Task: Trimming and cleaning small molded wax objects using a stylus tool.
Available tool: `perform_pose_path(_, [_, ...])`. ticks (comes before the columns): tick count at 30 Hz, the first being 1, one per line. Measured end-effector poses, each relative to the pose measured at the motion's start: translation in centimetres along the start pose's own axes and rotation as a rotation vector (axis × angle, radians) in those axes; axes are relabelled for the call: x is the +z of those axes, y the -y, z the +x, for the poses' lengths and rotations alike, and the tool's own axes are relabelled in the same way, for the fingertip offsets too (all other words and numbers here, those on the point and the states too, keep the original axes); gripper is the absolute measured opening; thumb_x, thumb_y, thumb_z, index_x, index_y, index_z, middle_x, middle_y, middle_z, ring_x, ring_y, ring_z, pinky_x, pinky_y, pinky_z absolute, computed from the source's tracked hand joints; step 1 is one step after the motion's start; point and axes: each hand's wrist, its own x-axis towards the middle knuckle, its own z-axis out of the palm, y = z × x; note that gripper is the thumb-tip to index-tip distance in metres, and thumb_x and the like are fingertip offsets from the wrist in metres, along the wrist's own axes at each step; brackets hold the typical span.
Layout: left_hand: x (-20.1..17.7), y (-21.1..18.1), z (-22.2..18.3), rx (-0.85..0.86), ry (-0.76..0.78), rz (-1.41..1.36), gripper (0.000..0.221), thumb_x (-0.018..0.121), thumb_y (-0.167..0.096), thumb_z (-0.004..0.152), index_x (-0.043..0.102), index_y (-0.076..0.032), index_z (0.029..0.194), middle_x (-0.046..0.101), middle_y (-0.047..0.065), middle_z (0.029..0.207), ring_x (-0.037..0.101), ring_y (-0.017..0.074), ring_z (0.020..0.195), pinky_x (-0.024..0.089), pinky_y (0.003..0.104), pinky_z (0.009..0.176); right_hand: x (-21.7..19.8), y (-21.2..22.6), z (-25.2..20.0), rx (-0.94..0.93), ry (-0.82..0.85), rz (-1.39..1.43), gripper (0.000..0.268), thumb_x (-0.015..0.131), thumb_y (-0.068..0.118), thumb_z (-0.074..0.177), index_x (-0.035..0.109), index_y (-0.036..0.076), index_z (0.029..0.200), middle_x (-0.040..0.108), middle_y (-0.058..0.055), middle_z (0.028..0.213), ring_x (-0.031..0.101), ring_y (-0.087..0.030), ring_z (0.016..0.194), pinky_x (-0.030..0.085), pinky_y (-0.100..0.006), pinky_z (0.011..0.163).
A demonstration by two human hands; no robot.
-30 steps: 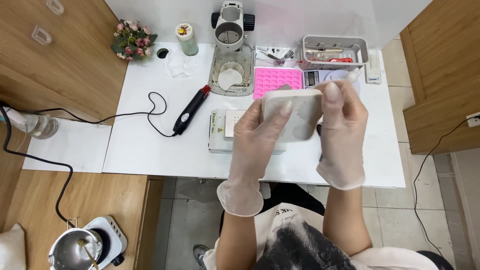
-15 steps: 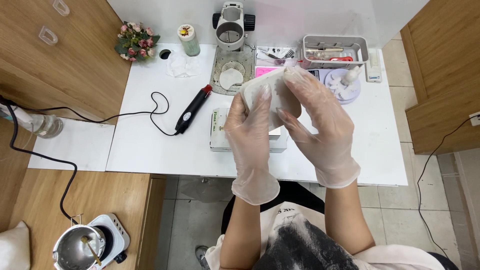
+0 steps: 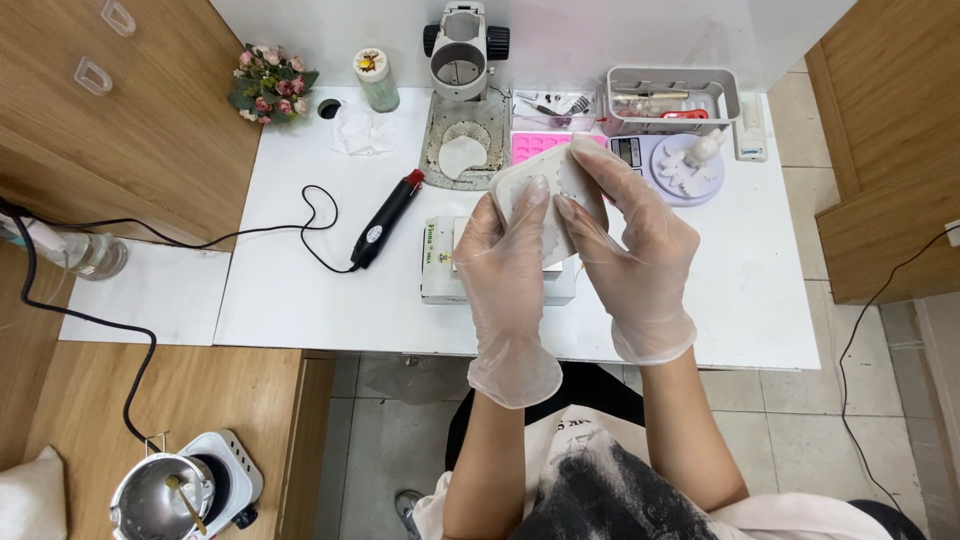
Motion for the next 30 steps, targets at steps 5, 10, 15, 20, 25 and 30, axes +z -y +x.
perform_pose_path(5, [-0.6, 0.5, 0.6, -0.018, 0.010, 0.004, 0.028, 0.070, -0.012, 0.098, 0.071, 0.004, 0.120, 0.074, 0.007, 0.107, 0.067, 0.0097, 0.093, 0.057, 0.025, 0.083, 0.6, -0.9, -0.1, 0.074, 0.008, 0.119, 0.045, 0.083, 0.003, 0.095, 0.064, 0.000, 0.136, 0.070, -0.013, 0.134, 0.069, -0.018, 0.122, 0.060, -0.034, 0.109])
perform_pose_path(10, [-0.8, 0.7, 0.7, -0.024, 0.029, -0.004, 0.028, 0.070, -0.012, 0.098, 0.070, 0.004, 0.121, 0.073, 0.006, 0.107, 0.067, 0.0089, 0.093, 0.057, 0.024, 0.082, 0.5, -0.8, 0.2, 0.101, 0.021, 0.243, 0.044, 0.081, -0.002, 0.095, 0.062, -0.003, 0.135, 0.068, -0.014, 0.136, 0.067, -0.020, 0.127, 0.056, -0.036, 0.113])
perform_pose_path(15, [-1.0, 1.0, 0.7, 0.005, 0.074, -0.009, 0.028, 0.070, -0.013, 0.100, 0.070, 0.004, 0.123, 0.073, 0.005, 0.107, 0.065, 0.0080, 0.094, 0.055, 0.024, 0.082, 0.2, -0.6, 0.5, 0.263, 0.035, 0.338, 0.044, 0.079, -0.004, 0.092, 0.063, -0.003, 0.133, 0.069, -0.014, 0.133, 0.068, -0.020, 0.125, 0.059, -0.034, 0.112])
perform_pose_path(20, [-0.6, 0.5, 0.3, -0.024, 0.078, 0.038, 0.028, 0.071, -0.015, 0.098, 0.071, 0.001, 0.121, 0.073, 0.003, 0.105, 0.065, 0.0062, 0.090, 0.056, 0.022, 0.079, -0.1, -0.4, 0.7, 0.489, -0.009, 0.442, 0.038, 0.076, -0.002, 0.092, 0.066, 0.000, 0.128, 0.073, -0.011, 0.125, 0.071, -0.017, 0.117, 0.062, -0.030, 0.101])
perform_pose_path(25, [-0.5, 0.8, 0.5, -0.059, 0.062, 0.015, 0.028, 0.072, -0.016, 0.097, 0.072, 0.002, 0.118, 0.073, 0.003, 0.102, 0.064, 0.0056, 0.087, 0.055, 0.021, 0.075, 0.1, -0.7, 0.6, 0.537, -0.035, 0.434, 0.032, 0.074, 0.000, 0.095, 0.069, -0.001, 0.127, 0.075, -0.010, 0.121, 0.072, -0.014, 0.107, 0.062, -0.026, 0.092])
perform_pose_path(30, [-0.3, 1.3, 0.6, -0.066, 0.021, 0.042, 0.028, 0.072, -0.016, 0.098, 0.073, 0.003, 0.118, 0.072, 0.002, 0.099, 0.061, 0.0045, 0.083, 0.052, 0.020, 0.071, 0.9, -2.2, -0.1, 0.255, -0.032, 0.291, 0.031, 0.073, -0.001, 0.100, 0.067, -0.003, 0.130, 0.073, -0.012, 0.126, 0.072, -0.013, 0.112, 0.062, -0.026, 0.100])
